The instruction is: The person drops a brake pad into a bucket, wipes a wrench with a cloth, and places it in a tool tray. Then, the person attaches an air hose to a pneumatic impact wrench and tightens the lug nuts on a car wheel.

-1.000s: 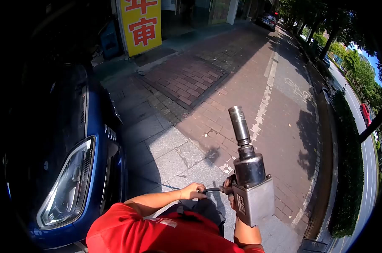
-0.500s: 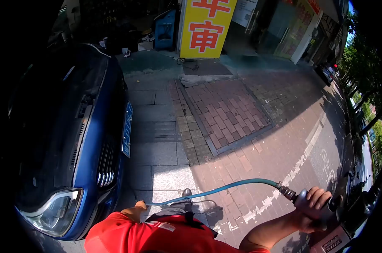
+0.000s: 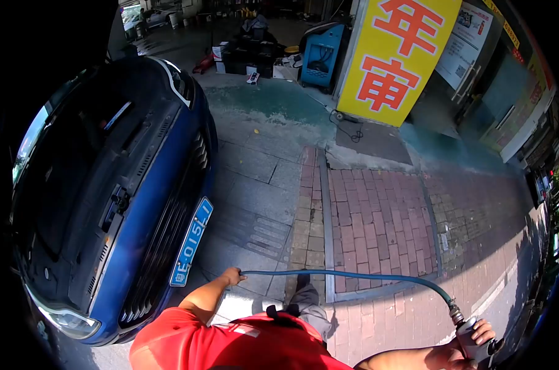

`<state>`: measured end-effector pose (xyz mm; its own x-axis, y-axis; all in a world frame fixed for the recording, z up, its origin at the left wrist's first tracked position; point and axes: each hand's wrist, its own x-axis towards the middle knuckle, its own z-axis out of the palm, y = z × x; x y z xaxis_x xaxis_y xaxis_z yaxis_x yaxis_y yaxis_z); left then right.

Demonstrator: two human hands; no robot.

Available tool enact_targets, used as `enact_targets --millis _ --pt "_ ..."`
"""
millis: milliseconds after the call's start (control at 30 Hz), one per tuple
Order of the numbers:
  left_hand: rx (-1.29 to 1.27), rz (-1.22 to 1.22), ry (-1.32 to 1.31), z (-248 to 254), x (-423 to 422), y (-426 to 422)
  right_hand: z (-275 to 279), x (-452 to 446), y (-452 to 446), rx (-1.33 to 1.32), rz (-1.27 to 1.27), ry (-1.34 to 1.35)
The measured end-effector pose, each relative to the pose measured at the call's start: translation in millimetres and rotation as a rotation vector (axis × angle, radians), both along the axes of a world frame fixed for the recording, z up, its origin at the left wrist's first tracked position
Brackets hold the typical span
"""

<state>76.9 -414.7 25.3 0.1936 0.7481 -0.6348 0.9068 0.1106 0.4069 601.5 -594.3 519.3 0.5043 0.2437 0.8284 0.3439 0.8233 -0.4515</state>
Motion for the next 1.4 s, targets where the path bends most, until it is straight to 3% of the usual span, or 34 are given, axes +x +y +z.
enact_targets --millis 33,200,233,367,400,433,500,567,633,767,833,967,1033,1100,1300,1367,1400 --pt "-0.003 0.012 -0.005 2 -1 15 2 17 43 -0.016 0.068 -0.075" --pt "-0.168 0.066 0.135 -6 -22 26 27 57 264 0.026 0.415 0.102" --pt "-0.239 0.104 0.209 17 -17 28 37 54 310 0.073 0.458 0.129" --pt "-0.556 0.344 0.167 -8 -12 51 35 51 491 0.044 0.544 0.137" --pt "-0.595 0.324 0.132 -33 -9 70 27 45 537 0.039 0.592 0.125" --pt "-0.614 0.404 0.067 -34 -3 98 19 40 584 0.025 0.638 0.111" --pt "-0.614 0.800 -0.133 -40 11 161 5 24 676 -0.001 0.643 0.083" --pt "-0.585 0.761 -0.132 -44 8 257 3 3 767 -0.021 0.637 0.070" --pt "-0.514 0.759 -0.077 27 6 380 1 -7 849 -0.050 0.664 0.037" --pt "-0.268 0.838 0.000 31 -25 562 4 -36 992 -0.135 0.713 0.021" --pt "-0.350 0.901 -0.090 74 -26 655 0 -45 1064 -0.162 0.776 -0.021" --pt "-0.302 0.913 -0.082 63 -42 805 -23 -73 1226 -0.178 0.722 -0.087" --pt "-0.310 0.956 -0.081 47 -48 847 -36 -91 1308 -0.201 0.730 -0.096" --pt "-0.152 0.904 0.053 29 -62 892 -43 -106 1408 -0.194 0.897 -0.178" --pt "-0.395 1.188 0.064 93 -53 931 -36 -251 1636 -0.515 1.165 -0.270" --pt "-0.513 1.134 0.176 56 -39 905 -50 -311 1704 -0.621 1.323 -0.230" --pt "-0.588 1.218 0.183 61 -28 909 -57 -347 1731 -0.650 1.381 -0.257"
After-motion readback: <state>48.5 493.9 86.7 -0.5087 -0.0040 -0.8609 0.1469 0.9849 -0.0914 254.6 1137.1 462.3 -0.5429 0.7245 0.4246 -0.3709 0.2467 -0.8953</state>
